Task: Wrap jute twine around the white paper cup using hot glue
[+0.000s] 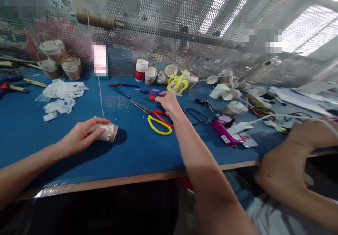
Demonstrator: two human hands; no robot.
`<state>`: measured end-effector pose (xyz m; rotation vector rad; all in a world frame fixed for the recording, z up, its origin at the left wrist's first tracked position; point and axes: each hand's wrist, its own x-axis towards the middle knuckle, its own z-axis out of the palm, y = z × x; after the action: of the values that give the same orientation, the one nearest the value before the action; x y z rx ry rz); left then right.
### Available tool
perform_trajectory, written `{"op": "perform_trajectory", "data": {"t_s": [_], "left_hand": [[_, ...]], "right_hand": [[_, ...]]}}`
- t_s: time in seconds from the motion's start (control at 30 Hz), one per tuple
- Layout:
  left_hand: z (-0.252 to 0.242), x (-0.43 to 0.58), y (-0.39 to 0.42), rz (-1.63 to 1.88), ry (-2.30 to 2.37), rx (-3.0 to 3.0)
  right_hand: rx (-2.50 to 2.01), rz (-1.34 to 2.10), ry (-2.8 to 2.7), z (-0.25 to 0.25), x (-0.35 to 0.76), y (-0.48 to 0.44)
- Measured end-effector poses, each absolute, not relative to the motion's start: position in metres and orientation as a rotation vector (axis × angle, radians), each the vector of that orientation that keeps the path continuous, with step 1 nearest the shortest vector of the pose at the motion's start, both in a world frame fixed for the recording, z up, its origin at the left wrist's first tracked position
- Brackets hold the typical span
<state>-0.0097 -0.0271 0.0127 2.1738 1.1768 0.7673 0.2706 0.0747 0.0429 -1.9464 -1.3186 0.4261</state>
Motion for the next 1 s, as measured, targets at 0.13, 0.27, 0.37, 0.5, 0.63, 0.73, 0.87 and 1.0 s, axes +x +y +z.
{"op": "perform_trajectory", "data": {"t_s": [0.13, 0.27, 0.37, 0.5, 0.63, 0.73, 0.87, 1.0], "left_hand": [[0.012, -0.010, -0.030, 0.764, 1.143, 2.186], [0.014, -0.010, -0.032, 0.789, 1.081, 2.178], [0.013, -0.010, -0.031, 0.775, 1.086, 2.176], [0.011, -0.010, -0.028, 0.756, 1.113, 2.142], [0.012, -0.009, -0.027, 0.752, 1.138, 2.113], [0.013, -0.009, -0.027, 0.759, 1.145, 2.096], [0.014, -0.009, -0.027, 0.749, 1.161, 2.073], [0.014, -0.009, -0.027, 0.778, 1.163, 2.040]], "right_hand": [[-1.589, 0.687, -1.219, 0.067, 0.261, 0.054], [-1.307, 1.183, -1.110, 0.072, 0.252, 0.035], [-1.278, 1.278, -1.181, 0.063, 0.247, 0.027], [-1.224, 1.387, -1.476, 0.058, 0.245, 0.015], [-1.276, 1.301, -1.707, 0.067, 0.244, -0.001], [-1.427, 1.080, -1.917, 0.074, 0.243, -0.011], [-1.548, 0.891, -2.078, 0.076, 0.240, -0.019], [-1.477, 0.786, -2.093, 0.073, 0.237, -0.023]]}}
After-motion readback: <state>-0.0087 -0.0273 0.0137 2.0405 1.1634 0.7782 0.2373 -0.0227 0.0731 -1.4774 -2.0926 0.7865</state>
